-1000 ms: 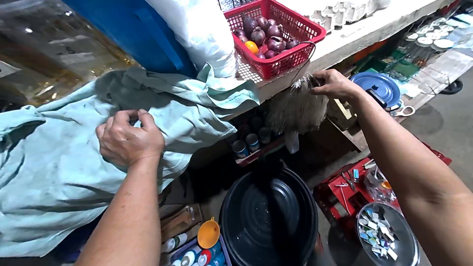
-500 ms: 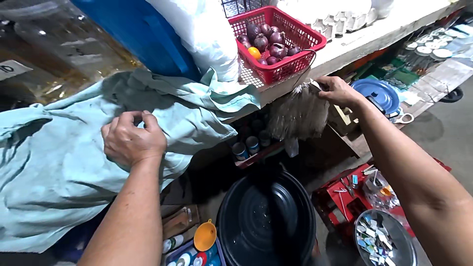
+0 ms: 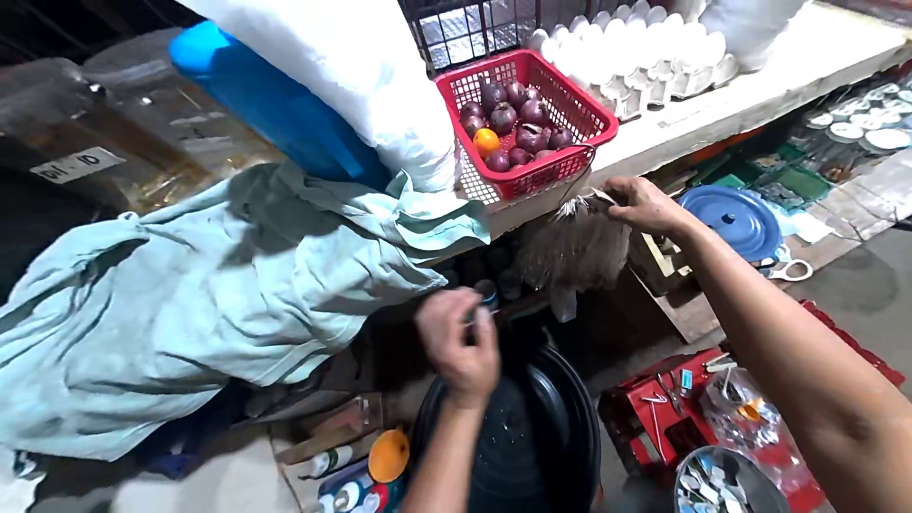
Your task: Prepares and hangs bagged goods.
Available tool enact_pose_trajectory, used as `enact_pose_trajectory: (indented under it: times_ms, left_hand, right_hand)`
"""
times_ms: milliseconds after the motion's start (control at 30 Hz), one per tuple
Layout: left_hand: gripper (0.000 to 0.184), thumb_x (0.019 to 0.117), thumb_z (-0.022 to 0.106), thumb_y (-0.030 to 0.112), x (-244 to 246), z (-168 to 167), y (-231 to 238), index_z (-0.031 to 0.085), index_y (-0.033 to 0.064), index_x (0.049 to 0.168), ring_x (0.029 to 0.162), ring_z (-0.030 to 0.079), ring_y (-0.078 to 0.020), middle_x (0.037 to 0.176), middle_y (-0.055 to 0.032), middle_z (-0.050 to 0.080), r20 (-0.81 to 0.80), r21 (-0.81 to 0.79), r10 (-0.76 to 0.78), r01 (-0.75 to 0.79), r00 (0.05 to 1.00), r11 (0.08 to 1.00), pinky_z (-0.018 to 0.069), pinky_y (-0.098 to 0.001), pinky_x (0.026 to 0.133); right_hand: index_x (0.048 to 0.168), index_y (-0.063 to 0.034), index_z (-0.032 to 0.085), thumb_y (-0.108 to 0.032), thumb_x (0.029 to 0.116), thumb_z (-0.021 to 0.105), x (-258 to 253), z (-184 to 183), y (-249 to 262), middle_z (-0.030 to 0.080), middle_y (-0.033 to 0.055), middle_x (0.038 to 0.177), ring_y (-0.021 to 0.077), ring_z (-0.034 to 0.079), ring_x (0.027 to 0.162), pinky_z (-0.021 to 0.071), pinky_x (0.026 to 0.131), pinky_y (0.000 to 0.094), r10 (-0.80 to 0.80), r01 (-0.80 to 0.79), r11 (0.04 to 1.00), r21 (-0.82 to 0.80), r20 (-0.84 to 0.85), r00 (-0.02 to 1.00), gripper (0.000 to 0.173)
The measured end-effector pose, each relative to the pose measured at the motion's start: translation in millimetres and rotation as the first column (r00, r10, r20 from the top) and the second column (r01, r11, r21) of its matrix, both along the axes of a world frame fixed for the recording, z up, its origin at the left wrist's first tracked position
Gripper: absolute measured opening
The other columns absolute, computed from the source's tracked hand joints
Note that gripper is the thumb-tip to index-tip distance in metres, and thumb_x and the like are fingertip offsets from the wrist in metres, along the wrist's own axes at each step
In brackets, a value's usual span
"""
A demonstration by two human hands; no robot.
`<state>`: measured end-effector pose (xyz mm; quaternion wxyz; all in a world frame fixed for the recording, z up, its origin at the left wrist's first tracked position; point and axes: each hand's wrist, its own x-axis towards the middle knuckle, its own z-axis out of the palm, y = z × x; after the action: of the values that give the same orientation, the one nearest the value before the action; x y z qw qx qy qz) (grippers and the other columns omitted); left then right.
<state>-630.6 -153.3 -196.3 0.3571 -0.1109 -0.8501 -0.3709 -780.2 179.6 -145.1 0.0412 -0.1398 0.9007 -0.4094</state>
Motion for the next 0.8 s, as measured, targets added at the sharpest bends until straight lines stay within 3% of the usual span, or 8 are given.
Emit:
enact_pose_trajectory:
  times_ms: [133, 200, 267, 333, 400, 500, 600, 800]
  left_hand:
    - [0.019, 0.0923, 0.062, 0.006, -13.4, -13.6, 122.1, 0.077, -0.0009, 0.102, 0.096, 0.070, -0.0171, 0.099, -0.0109, 0.075, 0.110, 0.261, -0.235, 0.200, 0.966, 0.944, 0.0562, -0.0291, 0.090]
    - [0.024, 0.0953, 0.057, 0.002, -34.5, -9.7, 156.3, 0.073, -0.0040, 0.112, 0.093, 0.071, -0.0169, 0.108, -0.0158, 0.074, 0.207, 0.361, -0.252, 0.165, 0.946, 0.918, 0.0567, -0.0290, 0.084]
    - [0.033, 0.0998, 0.051, 0.000, -54.4, -4.5, 176.6, 0.065, -0.0057, 0.129, 0.100, 0.069, -0.0212, 0.130, -0.0204, 0.066, 0.313, 0.471, -0.290, 0.117, 0.905, 0.875, 0.0549, -0.0349, 0.089]
    - [0.040, 0.1023, 0.047, 0.000, -68.6, -2.1, 191.7, 0.056, -0.0045, 0.141, 0.101, 0.067, -0.0213, 0.140, -0.0212, 0.059, 0.350, 0.543, -0.316, 0.083, 0.882, 0.836, 0.0533, -0.0356, 0.090]
    - [0.043, 0.1027, 0.047, 0.002, -74.8, -4.7, 203.9, 0.052, -0.0028, 0.145, 0.095, 0.067, -0.0224, 0.129, -0.0219, 0.064, 0.362, 0.548, -0.283, 0.043, 0.888, 0.835, 0.0540, -0.0378, 0.087]
    - [0.046, 0.1025, 0.047, 0.001, -73.2, -5.2, 211.3, 0.047, -0.0065, 0.148, 0.119, 0.063, -0.0293, 0.141, -0.0253, 0.057, 0.435, 0.519, -0.251, -0.013, 0.865, 0.855, 0.0482, -0.0403, 0.104]
    - [0.053, 0.1015, 0.048, 0.000, -73.3, -3.5, 210.9, 0.037, -0.0076, 0.153, 0.125, 0.059, -0.0331, 0.142, -0.0289, 0.055, 0.520, 0.538, -0.261, -0.074, 0.814, 0.840, 0.0445, -0.0417, 0.107]
    - [0.044, 0.1040, 0.051, 0.005, -81.3, -9.4, 204.3, 0.046, -0.0101, 0.145, 0.124, 0.060, -0.0301, 0.137, -0.0282, 0.059, 0.433, 0.637, -0.284, -0.067, 0.856, 0.768, 0.0461, -0.0398, 0.107]
  right_hand:
    - [0.114, 0.0033, 0.067, -0.001, 0.0904, 0.066, -1.4, 1.9, 2.1, 0.069, 0.0178, 0.097, 0.0268, 0.067, 0.087, 0.0535, 0.082, 0.0502, 0.015, -0.015, 1.000, -0.014, 0.012, 1.000, 0.024]
    - [0.113, 0.0031, 0.067, -0.002, 0.0895, 0.069, -0.7, 0.7, 4.8, 0.068, 0.0165, 0.094, 0.0247, 0.065, 0.083, 0.0532, 0.079, 0.0478, 0.030, -0.030, 0.999, -0.020, 0.004, 1.000, 0.024]
    - [0.112, 0.0016, 0.066, 0.000, 0.0885, 0.070, 3.6, 0.0, 4.9, 0.068, 0.0154, 0.092, 0.0222, 0.065, 0.080, 0.0536, 0.075, 0.0447, 0.036, -0.037, 0.998, -0.041, -0.009, 0.999, 0.023]
    - [0.115, 0.0012, 0.067, 0.002, 0.0876, 0.070, 4.4, 0.9, 3.2, 0.069, 0.0161, 0.097, 0.0224, 0.066, 0.083, 0.0548, 0.077, 0.0450, 0.048, -0.047, 0.997, -0.058, 0.004, 0.999, 0.028]
    - [0.120, 0.0009, 0.067, 0.001, 0.0861, 0.071, 0.6, 0.5, 1.5, 0.070, 0.0168, 0.102, 0.0239, 0.068, 0.088, 0.0555, 0.082, 0.0471, 0.070, -0.068, 0.996, -0.056, 0.020, 0.997, 0.034]
    - [0.119, -0.0008, 0.068, -0.002, 0.0855, 0.075, -6.9, -4.5, -0.9, 0.071, 0.0161, 0.103, 0.0254, 0.069, 0.091, 0.0555, 0.085, 0.0506, 0.098, -0.097, 0.995, -0.019, 0.030, 0.995, 0.035]
    - [0.113, -0.0023, 0.070, -0.004, 0.0868, 0.073, -10.5, -7.3, -1.3, 0.072, 0.0136, 0.096, 0.0242, 0.069, 0.085, 0.0554, 0.080, 0.0509, 0.130, -0.131, 0.991, 0.016, 0.022, 0.991, 0.027]
    - [0.125, -0.0025, 0.067, -0.004, 0.0836, 0.080, -1.7, 12.3, 5.5, 0.073, 0.0096, 0.103, 0.0134, 0.070, 0.088, 0.0590, 0.083, 0.0345, 0.214, -0.201, 0.974, -0.106, 0.123, 0.969, 0.043]
